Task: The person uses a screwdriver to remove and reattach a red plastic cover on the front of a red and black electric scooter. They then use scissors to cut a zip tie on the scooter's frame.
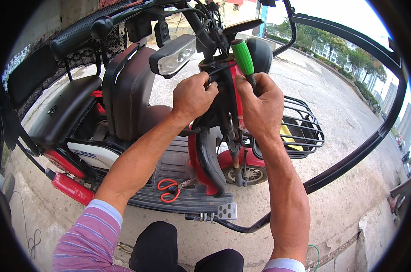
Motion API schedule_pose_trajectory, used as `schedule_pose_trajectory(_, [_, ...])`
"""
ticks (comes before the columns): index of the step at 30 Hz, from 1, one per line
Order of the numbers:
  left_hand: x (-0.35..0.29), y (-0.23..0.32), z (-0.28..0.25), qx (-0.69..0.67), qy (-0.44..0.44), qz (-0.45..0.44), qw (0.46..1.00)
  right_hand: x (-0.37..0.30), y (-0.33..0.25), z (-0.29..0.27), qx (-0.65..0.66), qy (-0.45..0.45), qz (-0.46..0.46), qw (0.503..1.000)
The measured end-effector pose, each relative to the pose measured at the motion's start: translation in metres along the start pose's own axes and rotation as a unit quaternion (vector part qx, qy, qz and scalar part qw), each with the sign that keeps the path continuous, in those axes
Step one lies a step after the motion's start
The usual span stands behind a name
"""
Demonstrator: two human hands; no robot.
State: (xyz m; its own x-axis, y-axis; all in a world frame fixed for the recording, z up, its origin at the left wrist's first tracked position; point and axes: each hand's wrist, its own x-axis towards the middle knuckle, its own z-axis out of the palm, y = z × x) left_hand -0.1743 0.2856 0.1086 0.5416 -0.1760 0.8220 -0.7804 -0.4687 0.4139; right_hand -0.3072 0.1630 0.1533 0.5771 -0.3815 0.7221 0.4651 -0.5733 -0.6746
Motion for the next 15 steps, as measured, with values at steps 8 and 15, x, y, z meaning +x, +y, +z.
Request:
schedule_pose_trajectory(8, [-0.002, -0.005, -0.006, 0.033, 0.003, 0.073, 0.997, 0.003, 0.004, -0.004, -0.008, -0.002, -0.003, 1.0])
schedule_pose_trajectory(15, [-0.089, -0.019, -0.042, -0.151, -0.011, 0.019, 0.988, 0.004, 0.005, -0.004, -0.029, -0.007, -0.004, 1.0])
